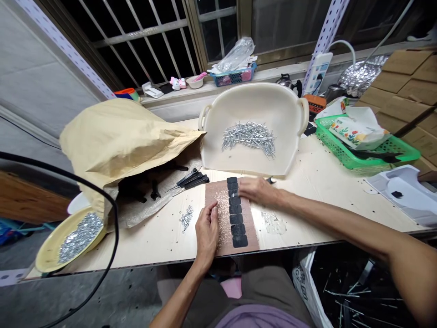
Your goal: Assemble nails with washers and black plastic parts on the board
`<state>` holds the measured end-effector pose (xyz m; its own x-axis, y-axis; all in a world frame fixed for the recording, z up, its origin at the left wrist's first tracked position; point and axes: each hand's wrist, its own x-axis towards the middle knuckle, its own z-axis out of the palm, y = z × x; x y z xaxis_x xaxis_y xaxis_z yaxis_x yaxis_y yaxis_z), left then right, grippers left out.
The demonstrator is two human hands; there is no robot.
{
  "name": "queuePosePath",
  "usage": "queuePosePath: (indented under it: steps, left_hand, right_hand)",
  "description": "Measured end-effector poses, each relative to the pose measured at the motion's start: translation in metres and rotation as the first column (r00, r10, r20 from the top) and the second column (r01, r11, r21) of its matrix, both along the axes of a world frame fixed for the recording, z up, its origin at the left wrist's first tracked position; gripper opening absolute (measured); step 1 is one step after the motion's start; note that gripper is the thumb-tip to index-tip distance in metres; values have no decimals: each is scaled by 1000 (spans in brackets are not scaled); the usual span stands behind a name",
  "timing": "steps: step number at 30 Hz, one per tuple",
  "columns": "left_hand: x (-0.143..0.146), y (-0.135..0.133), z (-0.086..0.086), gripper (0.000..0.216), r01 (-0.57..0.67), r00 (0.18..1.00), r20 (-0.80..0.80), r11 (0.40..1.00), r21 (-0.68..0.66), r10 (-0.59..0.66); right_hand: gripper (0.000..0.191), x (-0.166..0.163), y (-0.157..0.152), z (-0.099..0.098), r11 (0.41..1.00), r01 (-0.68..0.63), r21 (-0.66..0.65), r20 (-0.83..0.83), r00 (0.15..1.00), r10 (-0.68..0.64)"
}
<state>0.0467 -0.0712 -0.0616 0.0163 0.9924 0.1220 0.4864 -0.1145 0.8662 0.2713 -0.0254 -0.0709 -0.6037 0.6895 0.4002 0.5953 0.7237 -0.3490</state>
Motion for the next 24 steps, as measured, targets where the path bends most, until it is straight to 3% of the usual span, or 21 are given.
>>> queuePosePath:
  steps: [3, 4, 8, 14, 20, 24]
  left_hand:
    - [0, 0, 0, 30, 0, 1000, -14, 1000, 5, 0]
    - [0, -1, 0, 30, 1, 1000, -14, 1000, 7, -1]
    - [0, -1, 0, 29, 1, 1000, 4, 1000, 25, -1]
    - [1, -1, -2, 30, -2, 1000, -5, 1000, 30, 2]
    - [1, -1, -2, 30, 19, 1000, 0, 999, 44, -19]
    - [3, -1, -2, 28, 0, 1000, 17, 999, 49, -1]
  right_hand:
    - [33, -7, -16, 0, 988, -152, -6, 39, 988, 152]
    - [33, -7, -15, 2, 992, -129, -12, 29, 991, 129]
    - [36, -3, 3, 11, 983, 175, -48, -37, 984, -177]
    - [35, -1, -13, 10, 997, -69, 16, 136, 989, 66]
    - [33, -6, -16, 6, 999, -25, -37, 64, 998, 27]
    - [35, 3, -17, 20, 990, 4, -141, 1, 1000, -4]
